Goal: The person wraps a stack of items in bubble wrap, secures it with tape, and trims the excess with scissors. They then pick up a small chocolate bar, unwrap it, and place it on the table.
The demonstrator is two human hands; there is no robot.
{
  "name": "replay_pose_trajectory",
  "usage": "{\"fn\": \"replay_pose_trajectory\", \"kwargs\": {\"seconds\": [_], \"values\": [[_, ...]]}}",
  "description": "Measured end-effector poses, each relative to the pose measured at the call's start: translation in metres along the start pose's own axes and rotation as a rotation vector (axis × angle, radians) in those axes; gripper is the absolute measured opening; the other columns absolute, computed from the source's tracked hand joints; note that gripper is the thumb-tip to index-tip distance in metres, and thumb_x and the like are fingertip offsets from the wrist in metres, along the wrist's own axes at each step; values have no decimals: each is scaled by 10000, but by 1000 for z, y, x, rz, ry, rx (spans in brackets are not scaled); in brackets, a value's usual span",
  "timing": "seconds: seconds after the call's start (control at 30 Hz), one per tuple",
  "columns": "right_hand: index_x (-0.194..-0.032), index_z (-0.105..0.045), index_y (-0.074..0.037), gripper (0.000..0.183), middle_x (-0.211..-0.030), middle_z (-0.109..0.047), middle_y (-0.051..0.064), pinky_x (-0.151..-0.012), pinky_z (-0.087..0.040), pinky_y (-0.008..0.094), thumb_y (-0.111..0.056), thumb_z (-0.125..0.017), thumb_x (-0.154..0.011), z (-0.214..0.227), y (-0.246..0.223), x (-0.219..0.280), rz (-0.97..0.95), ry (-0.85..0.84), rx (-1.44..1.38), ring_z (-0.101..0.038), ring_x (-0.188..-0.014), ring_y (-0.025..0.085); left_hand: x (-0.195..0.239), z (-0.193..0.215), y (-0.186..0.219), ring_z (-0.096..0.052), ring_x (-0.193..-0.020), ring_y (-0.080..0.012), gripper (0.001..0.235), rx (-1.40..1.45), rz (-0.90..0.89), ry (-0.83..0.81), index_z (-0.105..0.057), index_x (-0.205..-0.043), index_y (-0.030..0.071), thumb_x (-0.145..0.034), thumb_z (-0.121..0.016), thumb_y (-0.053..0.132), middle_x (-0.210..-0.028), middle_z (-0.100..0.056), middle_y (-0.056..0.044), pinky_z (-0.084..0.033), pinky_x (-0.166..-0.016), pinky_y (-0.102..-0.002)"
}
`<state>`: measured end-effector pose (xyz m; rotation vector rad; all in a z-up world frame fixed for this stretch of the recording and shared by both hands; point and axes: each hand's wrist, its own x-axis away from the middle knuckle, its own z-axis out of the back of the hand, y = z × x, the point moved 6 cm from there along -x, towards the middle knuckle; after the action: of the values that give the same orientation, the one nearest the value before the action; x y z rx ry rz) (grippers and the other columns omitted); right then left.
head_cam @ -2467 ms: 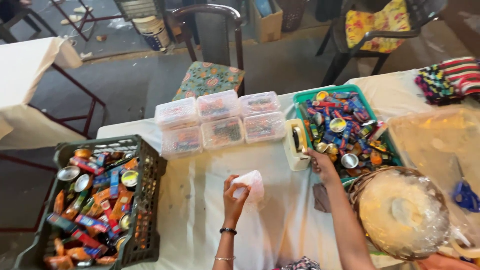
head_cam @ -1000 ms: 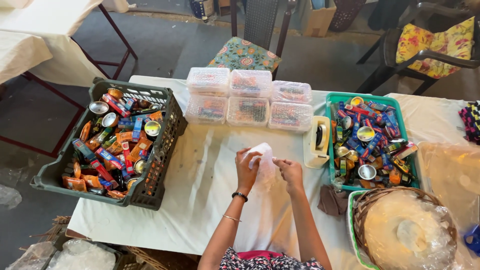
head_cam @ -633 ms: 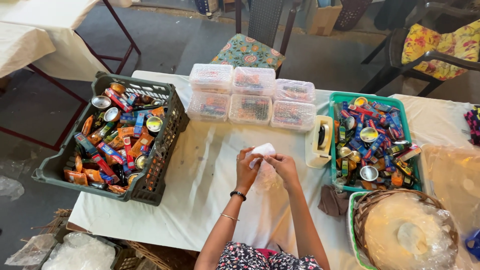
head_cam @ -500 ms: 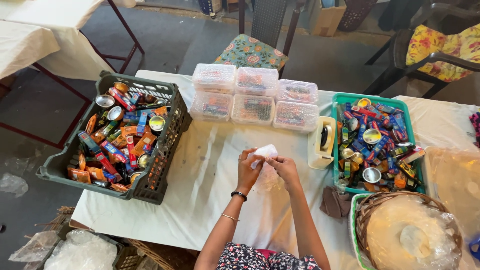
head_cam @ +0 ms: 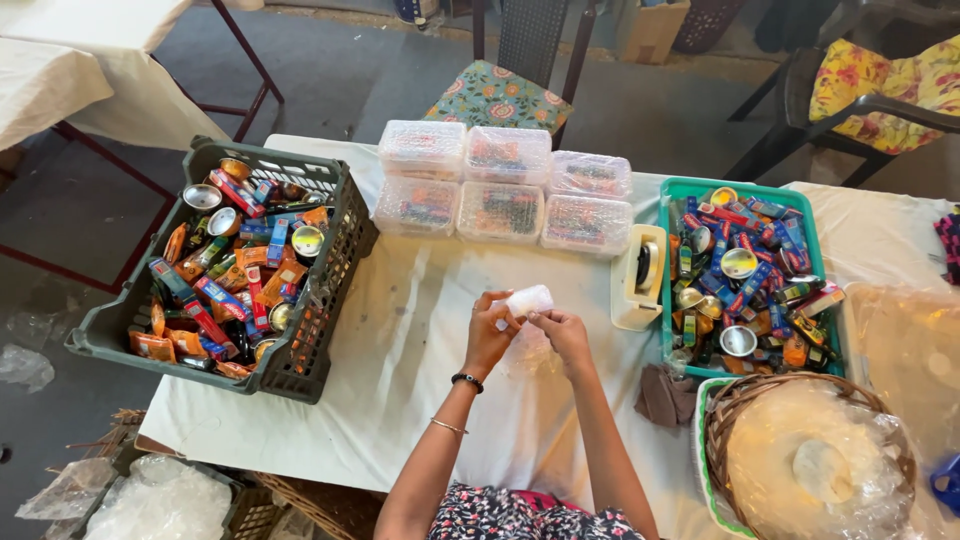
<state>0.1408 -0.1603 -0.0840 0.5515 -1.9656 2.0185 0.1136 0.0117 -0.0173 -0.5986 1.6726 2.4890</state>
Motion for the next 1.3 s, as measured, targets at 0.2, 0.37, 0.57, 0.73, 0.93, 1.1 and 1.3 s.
{"fn": "replay_pose_trajectory", "kwargs": {"seconds": [0.2,0.37,0.57,0.73,0.93,1.1,1.3], "values": [[-862,-775,-50,258,-609,-528,-75,-455,-301,240,-306,-802,-843,0,4,5,-12,65,-17,-404,-495,40,-5,3,2,-618,-1138,-305,395,-3,80,13,-582,-1025,82,-745,-860,110,-1167,-696,-78,-496,-954,-427],[-806,-796,-58,356,-608,-575,-37,-500,-355,263,-413,-828,-802,2,5,10,34,141,111,-466,-530,67,0,4,-3,-625,-1128,-312,438,-52,33,39,-585,-1081,94,-739,-857,112,-1157,-688,-75,-501,-952,-423],[-737,-806,-100,548,-641,-702,99,-638,-518,366,-647,-786,-744,27,59,2,-27,301,581,-681,-637,199,14,7,-17,-582,-1071,-353,458,-158,135,125,-565,-1108,83,-749,-840,154,-1109,-575,-137,-500,-906,-440],[-813,-824,-158,417,-724,-732,122,-676,-556,437,-563,-736,-770,63,83,-10,-48,356,709,-714,-701,285,60,25,-51,-527,-1105,-378,650,-358,471,361,-448,-1323,117,-773,-766,254,-1181,-506,-186,-479,-913,-500],[-797,-857,-151,344,-771,-779,89,-727,-573,423,-438,-669,-813,91,139,-31,-220,296,817,-732,-751,263,86,38,-87,-330,-1384,-367,595,-705,623,427,-453,-1313,190,-766,-664,287,-1459,-415,-191,-375,-938,-635],[-1123,-711,-136,270,-897,-795,41,-600,-494,274,-294,-616,-926,-4,179,14,-375,-392,230,-728,-738,137,64,8,-162,-426,-1375,-314,439,-824,387,-113,-587,-1321,176,-957,-558,419,-1439,-534,-64,-290,-1038,-684],[-1234,-718,-138,382,-899,-705,17,-640,-497,300,-190,-584,-880,16,210,0,-231,-89,19,-621,-727,118,73,25,-123,-707,-1122,-368,592,-761,825,-287,-767,-1153,138,-1063,-358,557,-1210,-749,-145,-541,-977,-530]]}}
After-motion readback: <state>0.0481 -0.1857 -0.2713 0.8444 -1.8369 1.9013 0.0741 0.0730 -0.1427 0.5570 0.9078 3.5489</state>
